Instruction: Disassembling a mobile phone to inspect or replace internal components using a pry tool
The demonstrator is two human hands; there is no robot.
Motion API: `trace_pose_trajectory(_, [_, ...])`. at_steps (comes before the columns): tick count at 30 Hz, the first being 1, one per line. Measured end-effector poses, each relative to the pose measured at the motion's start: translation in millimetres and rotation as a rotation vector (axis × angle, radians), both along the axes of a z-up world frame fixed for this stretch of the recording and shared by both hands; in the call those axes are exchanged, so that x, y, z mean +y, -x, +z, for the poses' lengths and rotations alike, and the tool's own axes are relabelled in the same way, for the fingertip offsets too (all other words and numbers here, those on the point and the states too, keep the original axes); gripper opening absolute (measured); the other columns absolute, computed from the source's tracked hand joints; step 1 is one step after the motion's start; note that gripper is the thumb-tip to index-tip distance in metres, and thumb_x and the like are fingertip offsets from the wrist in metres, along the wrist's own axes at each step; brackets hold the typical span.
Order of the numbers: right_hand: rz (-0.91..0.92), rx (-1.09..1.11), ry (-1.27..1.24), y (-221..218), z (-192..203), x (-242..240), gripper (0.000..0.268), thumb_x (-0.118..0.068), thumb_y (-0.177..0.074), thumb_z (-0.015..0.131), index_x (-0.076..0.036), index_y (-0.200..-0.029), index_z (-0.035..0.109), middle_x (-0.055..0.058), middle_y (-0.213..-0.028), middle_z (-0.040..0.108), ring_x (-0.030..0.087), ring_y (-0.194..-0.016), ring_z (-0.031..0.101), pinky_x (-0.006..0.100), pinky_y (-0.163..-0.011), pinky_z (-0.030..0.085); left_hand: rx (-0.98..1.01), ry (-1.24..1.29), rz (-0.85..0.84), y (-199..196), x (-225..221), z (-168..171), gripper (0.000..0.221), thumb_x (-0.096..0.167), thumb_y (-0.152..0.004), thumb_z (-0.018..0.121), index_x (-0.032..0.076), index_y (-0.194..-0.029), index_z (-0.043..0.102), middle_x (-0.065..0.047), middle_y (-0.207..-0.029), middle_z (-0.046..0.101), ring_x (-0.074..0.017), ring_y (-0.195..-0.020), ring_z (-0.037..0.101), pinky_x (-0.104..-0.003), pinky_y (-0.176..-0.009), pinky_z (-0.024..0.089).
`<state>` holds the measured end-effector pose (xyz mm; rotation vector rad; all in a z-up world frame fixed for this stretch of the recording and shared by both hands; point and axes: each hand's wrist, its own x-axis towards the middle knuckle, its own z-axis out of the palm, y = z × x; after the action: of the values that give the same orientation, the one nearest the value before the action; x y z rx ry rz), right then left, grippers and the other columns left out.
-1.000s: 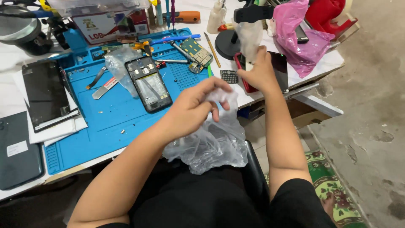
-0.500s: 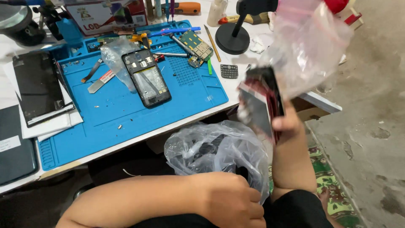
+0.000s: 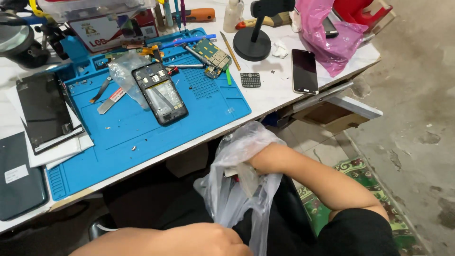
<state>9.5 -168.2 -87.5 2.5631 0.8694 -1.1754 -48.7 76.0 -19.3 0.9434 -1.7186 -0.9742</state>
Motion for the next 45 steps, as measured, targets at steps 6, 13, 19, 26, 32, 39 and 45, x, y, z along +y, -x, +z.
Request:
trace_pose_trajectory(6, [-0.171, -0.219, -0.673, 18.6, 42.1, -55.6, 0.031, -0.017, -0.096, 0.054, -0.006, -0.12, 0.07, 0.013, -0.123, 0.071, 0.029, -0.107, 0.068, 0.038, -0.093, 0.049, -0.582, 0.219, 0.29, -10.5, 10.2, 16.7, 0.025, 0.008, -0.115, 0.035, -0.002, -0.098, 0.05, -0.012, -0.084, 0.041, -0.0312, -0.063, 0.042, -0.04, -0.065, 0.04])
trace_pose_trajectory(13, [-0.997, -0.653, -0.447, -144.1, 36.2, -146.6, 0.08, -0.067, -0.098, 0.039, -0.014, -0.158, 0.036, 0.027, -0.169, 0.013, 0.038, -0.158, 0.011, 0.052, -0.122, 0.017, -0.624, 0.352, 0.354, -11.3, -2.0, 10.4, 0.029, 0.005, -0.115, 0.034, -0.007, -0.118, 0.06, -0.014, -0.09, 0.047, -0.0284, -0.072, 0.049, -0.036, -0.072, 0.043])
trace_pose_trajectory(19, [-0.755, -0.843, -0.242, -105.9, -0.9, -89.8, 0.077, -0.077, -0.083, 0.063, -0.019, -0.133, 0.06, 0.022, -0.141, 0.048, 0.044, -0.126, 0.041, 0.058, -0.093, 0.047, -0.395, 0.157, 0.368, -33.2, 15.0, 19.0, 0.046, 0.027, -0.117, 0.022, -0.001, -0.132, 0.055, -0.014, -0.123, 0.057, -0.0297, -0.102, 0.054, -0.039, -0.092, 0.041])
trace_pose_trajectory(26, [-0.714, -0.86, -0.65, -98.8, -42.2, -107.0, 0.028, -0.021, -0.092, 0.077, -0.011, -0.101, 0.053, 0.011, -0.105, 0.054, 0.035, -0.102, 0.05, 0.045, -0.086, 0.042, -0.568, 0.169, 0.786, -42.2, 30.6, 8.2, 0.053, 0.052, -0.108, 0.031, 0.019, -0.117, 0.072, -0.021, -0.143, 0.049, -0.0507, -0.138, 0.042, -0.068, -0.104, 0.028])
trace_pose_trajectory(32, [-0.505, -1.005, -1.204, -16.3, 49.9, -63.0, 0.023, -0.008, -0.09, 0.077, -0.011, -0.091, 0.054, 0.004, -0.091, 0.054, 0.02, -0.084, 0.052, 0.032, -0.078, 0.039, -0.562, 0.029, 0.921, -42.0, 28.6, -19.3, 0.018, 0.037, -0.097, 0.068, 0.027, -0.11, 0.076, -0.022, -0.157, 0.034, -0.0574, -0.146, 0.02, -0.076, -0.109, 0.012])
trace_pose_trajectory(39, [0.083, -0.277, -0.892, 9.3, 45.5, -31.4, 0.035, -0.027, -0.093, 0.073, -0.007, -0.118, 0.062, 0.014, -0.117, 0.065, 0.033, -0.106, 0.062, 0.046, -0.086, 0.05, -0.582, 0.187, 0.909, -47.3, 26.5, -24.6, 0.031, 0.046, -0.102, 0.053, 0.028, -0.1, 0.079, -0.015, -0.146, 0.049, -0.0444, -0.139, 0.039, -0.074, -0.108, 0.019])
trace_pose_trajectory(45, [-0.782, -0.949, -0.737, -146.4, 23.8, -203.8, 0.02, -0.019, -0.104, 0.059, -0.006, -0.113, 0.071, 0.014, -0.108, 0.066, 0.026, -0.089, 0.062, 0.036, -0.08, 0.047, -0.542, -0.613, 0.877, -67.5, 16.3, -32.7, 0.042, 0.049, -0.096, 0.055, 0.037, -0.134, 0.07, -0.018, -0.167, 0.003, -0.0524, -0.148, 0.005, -0.072, -0.11, 0.016])
